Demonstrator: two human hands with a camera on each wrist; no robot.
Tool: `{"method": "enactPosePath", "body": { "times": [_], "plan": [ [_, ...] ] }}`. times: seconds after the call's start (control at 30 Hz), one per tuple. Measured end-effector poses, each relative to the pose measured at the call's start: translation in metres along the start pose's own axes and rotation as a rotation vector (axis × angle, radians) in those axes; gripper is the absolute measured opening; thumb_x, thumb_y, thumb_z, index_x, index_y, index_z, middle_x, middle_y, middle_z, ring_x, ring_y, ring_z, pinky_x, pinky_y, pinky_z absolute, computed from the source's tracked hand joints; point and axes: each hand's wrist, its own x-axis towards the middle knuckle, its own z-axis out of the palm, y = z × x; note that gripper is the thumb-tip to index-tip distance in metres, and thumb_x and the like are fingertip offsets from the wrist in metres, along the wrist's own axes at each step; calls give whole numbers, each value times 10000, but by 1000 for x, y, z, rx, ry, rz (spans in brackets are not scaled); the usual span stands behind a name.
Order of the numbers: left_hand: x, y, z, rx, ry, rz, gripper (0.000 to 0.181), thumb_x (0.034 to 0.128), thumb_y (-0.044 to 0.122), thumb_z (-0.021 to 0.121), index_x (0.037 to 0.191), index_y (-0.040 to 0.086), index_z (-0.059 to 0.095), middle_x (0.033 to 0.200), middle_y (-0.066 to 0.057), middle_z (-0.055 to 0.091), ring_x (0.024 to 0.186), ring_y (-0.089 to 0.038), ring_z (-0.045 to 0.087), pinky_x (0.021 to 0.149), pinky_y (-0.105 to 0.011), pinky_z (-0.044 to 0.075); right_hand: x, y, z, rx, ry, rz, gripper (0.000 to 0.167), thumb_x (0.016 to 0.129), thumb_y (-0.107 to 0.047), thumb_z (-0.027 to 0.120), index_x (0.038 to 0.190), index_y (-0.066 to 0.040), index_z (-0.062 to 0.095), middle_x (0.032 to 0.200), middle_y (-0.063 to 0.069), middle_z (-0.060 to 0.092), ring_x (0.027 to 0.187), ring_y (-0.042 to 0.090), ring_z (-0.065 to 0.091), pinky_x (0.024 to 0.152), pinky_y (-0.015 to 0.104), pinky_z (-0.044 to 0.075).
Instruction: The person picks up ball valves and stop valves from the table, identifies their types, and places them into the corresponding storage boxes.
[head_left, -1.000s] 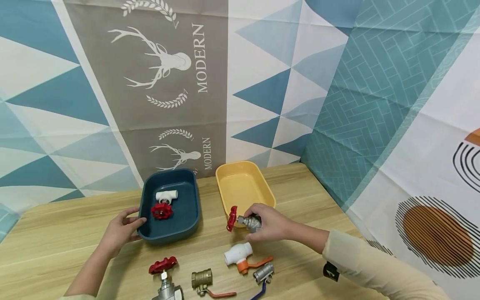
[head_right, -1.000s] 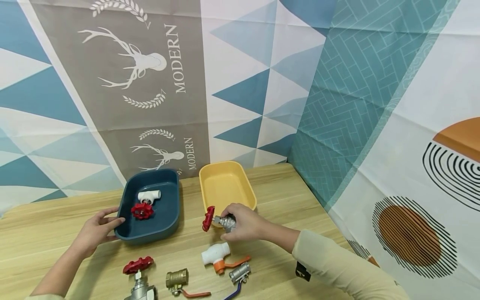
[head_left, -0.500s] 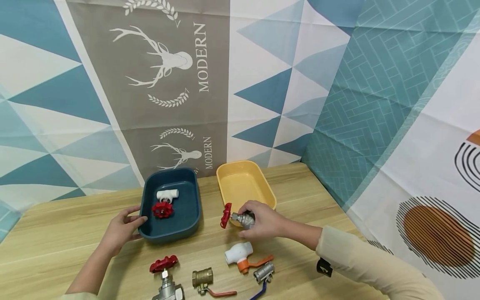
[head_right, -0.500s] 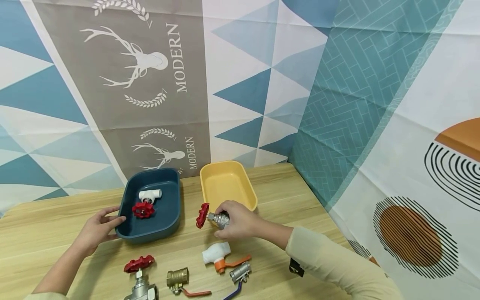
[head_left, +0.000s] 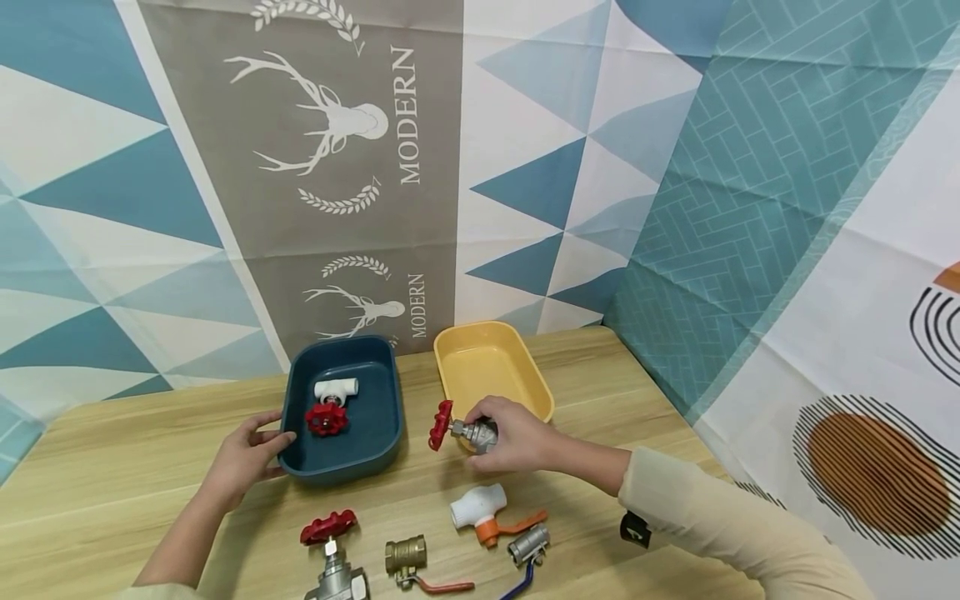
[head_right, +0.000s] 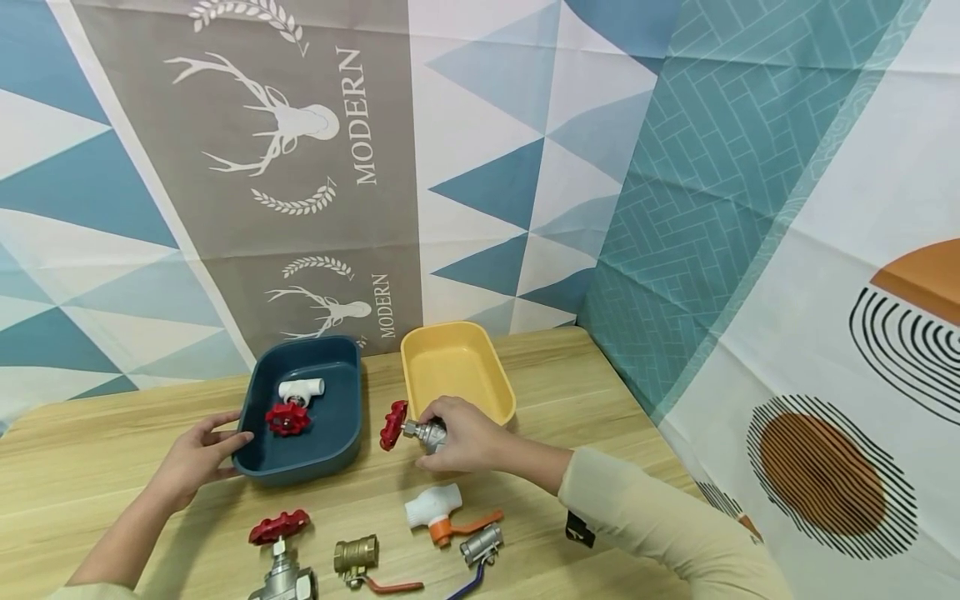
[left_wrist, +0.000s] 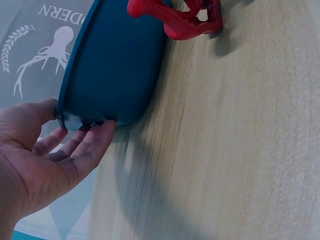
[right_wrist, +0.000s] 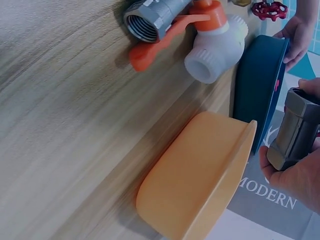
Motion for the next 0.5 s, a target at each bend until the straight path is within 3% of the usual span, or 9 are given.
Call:
{"method": "enactPosePath", "body": {
  "times": [0.5],
  "plan": [
    [-1, 0, 0, -6, 5, -4, 631, 978, 224, 489, 1440, -72, 176, 1298, -376, 394, 853, -127, 662, 730, -384, 585, 9, -8, 2, 17, 27, 4, 437, 700, -257, 802, 1058, -110, 599, 1034, -4, 609, 893, 106, 539, 759, 196, 479]
  ]
}}
